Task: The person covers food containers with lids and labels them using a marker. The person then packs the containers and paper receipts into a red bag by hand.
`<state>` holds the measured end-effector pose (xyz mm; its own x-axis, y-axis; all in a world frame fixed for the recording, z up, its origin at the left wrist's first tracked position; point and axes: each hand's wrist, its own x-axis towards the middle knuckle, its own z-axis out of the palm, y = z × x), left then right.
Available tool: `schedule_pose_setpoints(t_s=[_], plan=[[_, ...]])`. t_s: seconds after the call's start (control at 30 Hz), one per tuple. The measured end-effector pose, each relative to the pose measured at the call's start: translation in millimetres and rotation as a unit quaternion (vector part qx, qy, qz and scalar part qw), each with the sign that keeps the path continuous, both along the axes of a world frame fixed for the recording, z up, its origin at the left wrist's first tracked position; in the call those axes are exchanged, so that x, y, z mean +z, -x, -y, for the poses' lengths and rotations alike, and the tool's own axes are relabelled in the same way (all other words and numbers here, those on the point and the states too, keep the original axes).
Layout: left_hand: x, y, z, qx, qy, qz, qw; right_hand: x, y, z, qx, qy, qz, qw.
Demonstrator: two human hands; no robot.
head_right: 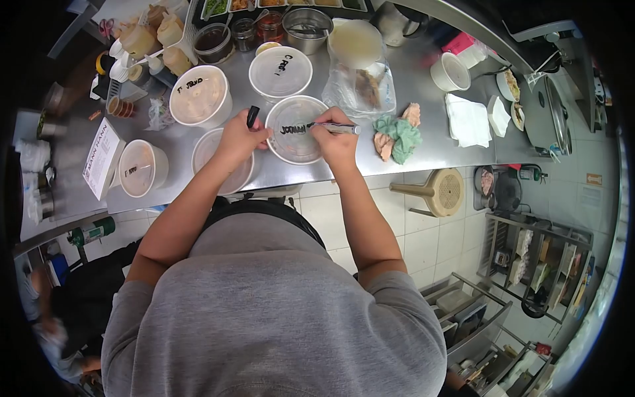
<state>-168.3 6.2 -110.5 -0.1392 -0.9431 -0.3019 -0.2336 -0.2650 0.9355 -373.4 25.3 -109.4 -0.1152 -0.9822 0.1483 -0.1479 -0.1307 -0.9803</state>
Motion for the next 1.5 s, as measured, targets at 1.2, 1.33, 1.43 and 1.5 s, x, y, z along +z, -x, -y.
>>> schedule_pose_setpoints(t_s=[1.2,1.33,1.43,1.5], plan=[[34.4,10.1,-29.0,-0.169,0.341,0.195,0.904,63.0,-21.9,-34.4,0.138,-0.061,0.057,0.987],[46.0,16.2,-32.2,-0.153,0.329,0.142,0.921,66.4,-20.8,-43.1,0.106,0.012,-0.018,0.994],[72.6,-13.4,-16.3,0.001,0.379,0.092,0.921,54.9,11.6,-44.6,-0.067,0.035,0.067,0.995],[105.8,-67.0,-13.4,0.044,0.361,0.126,0.923,32.6,40.7,-32.8,-0.145,0.099,-0.003,0.984]])
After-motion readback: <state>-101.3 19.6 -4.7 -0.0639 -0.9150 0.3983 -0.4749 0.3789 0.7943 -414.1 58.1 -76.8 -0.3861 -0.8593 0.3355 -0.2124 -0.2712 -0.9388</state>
